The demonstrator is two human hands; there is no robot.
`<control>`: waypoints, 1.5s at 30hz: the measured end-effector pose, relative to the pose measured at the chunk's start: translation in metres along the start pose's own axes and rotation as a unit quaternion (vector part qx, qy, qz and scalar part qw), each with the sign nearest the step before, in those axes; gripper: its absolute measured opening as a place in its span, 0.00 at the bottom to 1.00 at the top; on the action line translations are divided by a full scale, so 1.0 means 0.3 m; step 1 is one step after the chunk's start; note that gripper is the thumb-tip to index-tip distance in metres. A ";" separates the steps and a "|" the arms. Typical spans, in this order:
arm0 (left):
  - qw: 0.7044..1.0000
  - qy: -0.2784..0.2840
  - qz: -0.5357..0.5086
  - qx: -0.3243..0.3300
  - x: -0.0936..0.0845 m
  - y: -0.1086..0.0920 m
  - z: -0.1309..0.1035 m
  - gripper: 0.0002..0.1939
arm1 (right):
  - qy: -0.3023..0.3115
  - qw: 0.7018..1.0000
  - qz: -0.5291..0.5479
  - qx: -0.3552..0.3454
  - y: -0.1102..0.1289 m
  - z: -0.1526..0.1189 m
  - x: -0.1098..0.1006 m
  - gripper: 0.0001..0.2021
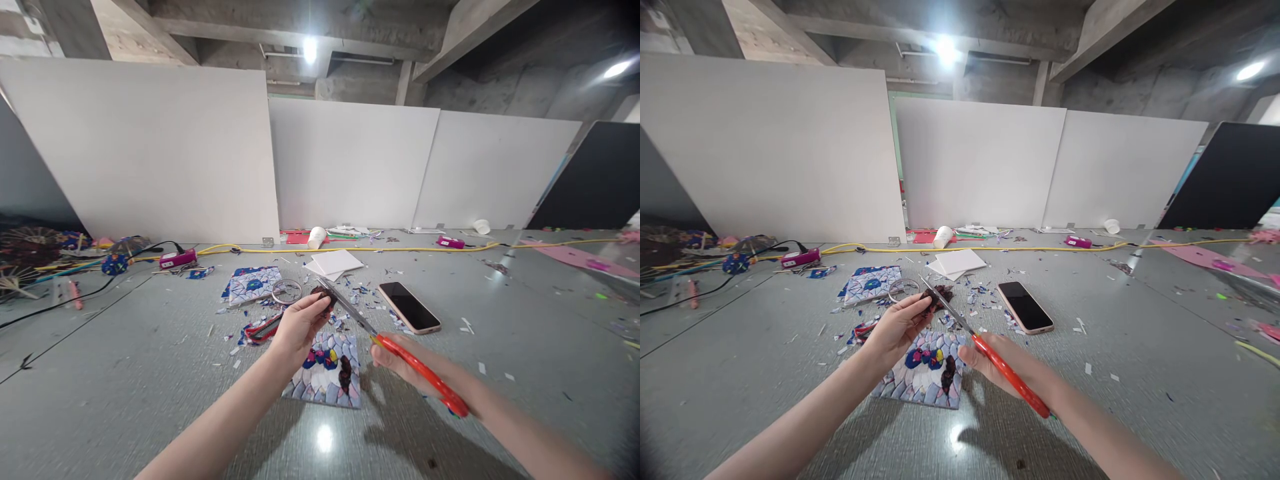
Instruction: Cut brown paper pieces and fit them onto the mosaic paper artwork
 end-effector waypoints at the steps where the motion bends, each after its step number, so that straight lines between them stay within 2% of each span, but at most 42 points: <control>1: 1.000 0.000 0.001 0.001 -0.001 0.000 0.001 0.05 | 0.019 1.000 -0.009 -0.001 0.007 -0.003 -0.005 0.28; 3: 1.000 -0.002 0.004 -0.001 -0.003 0.002 0.003 0.05 | 0.046 0.999 -0.019 -0.003 0.019 -0.006 -0.013 0.28; 7: 1.000 -0.010 0.007 -0.004 -0.006 0.004 0.005 0.06 | 0.060 0.998 -0.019 -0.001 0.024 -0.007 -0.014 0.27; 15: 1.000 -0.019 0.019 0.007 -0.008 0.005 0.000 0.05 | 0.031 0.999 -0.020 0.002 -0.003 0.002 0.009 0.25; 31: 0.999 -0.020 0.042 -0.006 -0.005 0.000 0.001 0.07 | 0.019 0.999 -0.026 0.009 -0.030 0.022 0.021 0.26; 39: 0.998 -0.013 0.052 -0.012 -0.009 -0.003 0.003 0.07 | 0.027 0.999 -0.017 0.016 -0.034 0.020 0.012 0.26; 45: 0.997 0.018 0.076 0.021 -0.010 -0.007 0.001 0.08 | 0.037 0.999 -0.029 0.020 -0.019 0.013 0.002 0.26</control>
Point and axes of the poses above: each hand's wrist, its own z-axis towards the middle knuckle, its own x-axis out of the palm, y = z × x, the point moved 1 cm from there along z, towards the middle knuckle, and after that the axes turned 13 degrees about x, right-handed, at the moved point
